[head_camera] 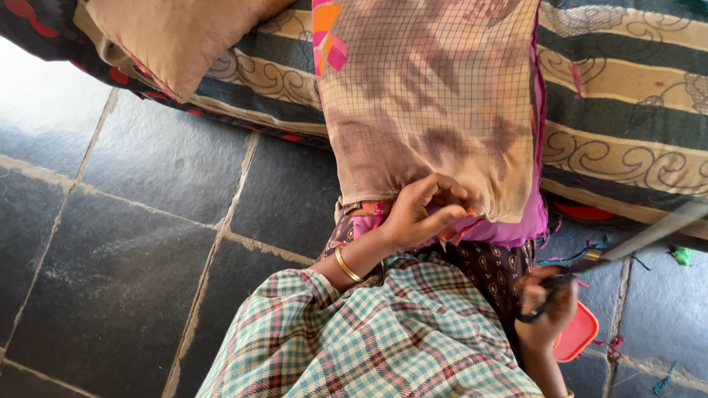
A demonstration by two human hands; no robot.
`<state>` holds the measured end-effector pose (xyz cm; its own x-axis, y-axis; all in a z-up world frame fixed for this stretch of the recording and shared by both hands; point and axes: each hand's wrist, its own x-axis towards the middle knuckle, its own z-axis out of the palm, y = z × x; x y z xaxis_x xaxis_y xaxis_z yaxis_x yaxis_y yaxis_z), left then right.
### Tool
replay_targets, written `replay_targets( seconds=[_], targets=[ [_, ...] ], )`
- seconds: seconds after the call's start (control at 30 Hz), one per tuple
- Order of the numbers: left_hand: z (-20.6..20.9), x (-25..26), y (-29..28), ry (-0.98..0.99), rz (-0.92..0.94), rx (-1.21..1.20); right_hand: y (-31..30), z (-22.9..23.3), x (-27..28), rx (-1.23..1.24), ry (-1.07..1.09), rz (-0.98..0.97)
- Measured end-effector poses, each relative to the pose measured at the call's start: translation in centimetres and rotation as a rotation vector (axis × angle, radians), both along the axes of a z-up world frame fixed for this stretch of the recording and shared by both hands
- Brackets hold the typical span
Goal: The person uses scissors to cut a piece of patterned fabric and then folds and arranges the cut piece over a purple pillow while sitting on a bed.
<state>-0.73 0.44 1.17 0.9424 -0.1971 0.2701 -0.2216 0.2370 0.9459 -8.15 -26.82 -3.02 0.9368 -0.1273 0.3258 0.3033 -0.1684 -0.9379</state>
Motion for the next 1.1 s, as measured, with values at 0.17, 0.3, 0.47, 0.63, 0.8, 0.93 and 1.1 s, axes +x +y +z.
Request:
replay_targets(
  seconds=[0.17, 0.3, 0.47, 0.63, 0.8, 0.93, 1.1],
  targets=[
    [2.6, -0.1, 0.2, -0.429, 0.263, 0.253, -0.3, -1.9, 0.1, 0.356, -0.108, 0.071],
    [4.6, -1.4, 0.0, -0.621, 0.289, 0.458, -0.4, -2.9, -0.7, 0.346, 0.015, 0.105],
    [5.0, -3.2, 3.1, -0.891, 0.203, 0.775, -0.7, -3.1, -0.8, 0.128, 0.004, 0.166],
    [5.2, -5.7, 10.0, -0.647, 0.647, 0.853, -1.3, -4.1, -0.5, 0.039, 0.038, 0.198],
    [3.7, -8.1, 12.2, -0.323, 0.824, 0.993, -1.0, -4.0, -0.3, -0.009, 0.055, 0.207],
    [2.2, -8.6, 9.9, -0.190, 0.767, 0.959, -0.5, -3.7, -0.4, -0.112, 0.012, 0.210],
    [2.0, -8.4, 8.0, -0.112, 0.776, 0.911, -0.7, -3.3, -0.5, -0.332, -0.066, 0.216]
  ],
)
